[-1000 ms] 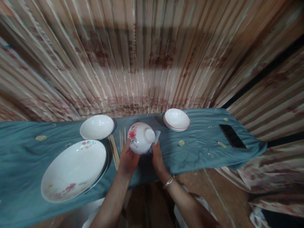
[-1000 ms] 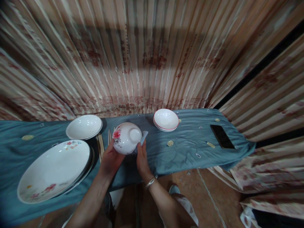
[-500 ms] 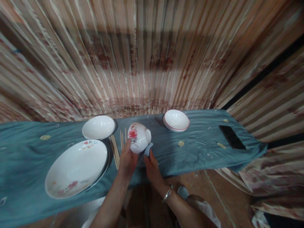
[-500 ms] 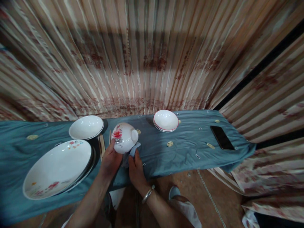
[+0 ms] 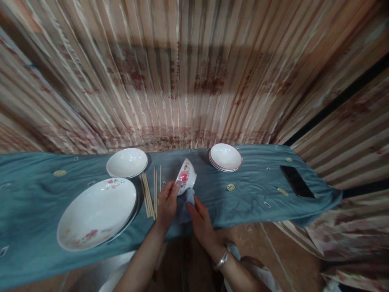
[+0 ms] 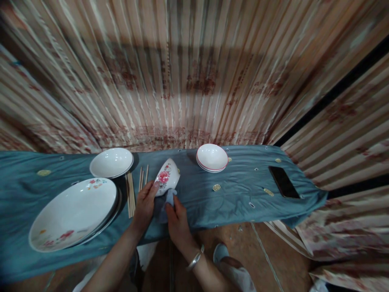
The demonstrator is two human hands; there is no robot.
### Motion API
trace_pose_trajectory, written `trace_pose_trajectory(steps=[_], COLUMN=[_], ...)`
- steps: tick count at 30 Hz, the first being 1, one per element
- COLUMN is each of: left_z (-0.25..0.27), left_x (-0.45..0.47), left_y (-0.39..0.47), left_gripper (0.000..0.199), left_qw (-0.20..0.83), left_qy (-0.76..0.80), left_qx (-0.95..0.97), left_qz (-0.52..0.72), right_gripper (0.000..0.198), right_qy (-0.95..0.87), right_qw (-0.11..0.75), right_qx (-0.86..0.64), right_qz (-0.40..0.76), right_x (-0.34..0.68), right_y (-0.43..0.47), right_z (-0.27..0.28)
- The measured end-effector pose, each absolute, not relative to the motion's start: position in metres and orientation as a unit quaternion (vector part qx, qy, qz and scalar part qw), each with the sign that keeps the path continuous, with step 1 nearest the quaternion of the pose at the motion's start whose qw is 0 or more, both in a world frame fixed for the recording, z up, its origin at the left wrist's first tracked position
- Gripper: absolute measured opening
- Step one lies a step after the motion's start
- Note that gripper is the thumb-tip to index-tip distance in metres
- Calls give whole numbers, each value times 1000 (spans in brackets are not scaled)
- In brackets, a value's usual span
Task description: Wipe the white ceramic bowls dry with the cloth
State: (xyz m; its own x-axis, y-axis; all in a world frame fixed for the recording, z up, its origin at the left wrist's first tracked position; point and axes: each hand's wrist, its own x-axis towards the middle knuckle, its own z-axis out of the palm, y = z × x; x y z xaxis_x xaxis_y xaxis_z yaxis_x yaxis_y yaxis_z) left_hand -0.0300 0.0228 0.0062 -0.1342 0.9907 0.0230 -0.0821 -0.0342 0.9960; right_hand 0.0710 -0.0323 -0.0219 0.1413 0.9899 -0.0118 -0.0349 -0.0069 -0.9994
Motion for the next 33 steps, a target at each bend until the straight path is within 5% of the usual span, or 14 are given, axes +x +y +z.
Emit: trace_pose_trajectory(steps=[9,18,33], left_z=[-2,-11,4], left_x=[-23,-12,-28], left_y=[18,11,9], left_gripper=[27,23,31], left_qw=[438,375,475], left_qy=[513,481,483], left_qx=[546,653,582], left_qz=[497,449,449], right_gripper=[44,45,54], right_qy=[-447,-555,-434], right_qw=[563,537,594], right_qx=[-552,-586,-538], right_qz=[422,248,412], right_x=[102,123,139], right_y=[-29,-17,18], right_z=[-18,-30,-35])
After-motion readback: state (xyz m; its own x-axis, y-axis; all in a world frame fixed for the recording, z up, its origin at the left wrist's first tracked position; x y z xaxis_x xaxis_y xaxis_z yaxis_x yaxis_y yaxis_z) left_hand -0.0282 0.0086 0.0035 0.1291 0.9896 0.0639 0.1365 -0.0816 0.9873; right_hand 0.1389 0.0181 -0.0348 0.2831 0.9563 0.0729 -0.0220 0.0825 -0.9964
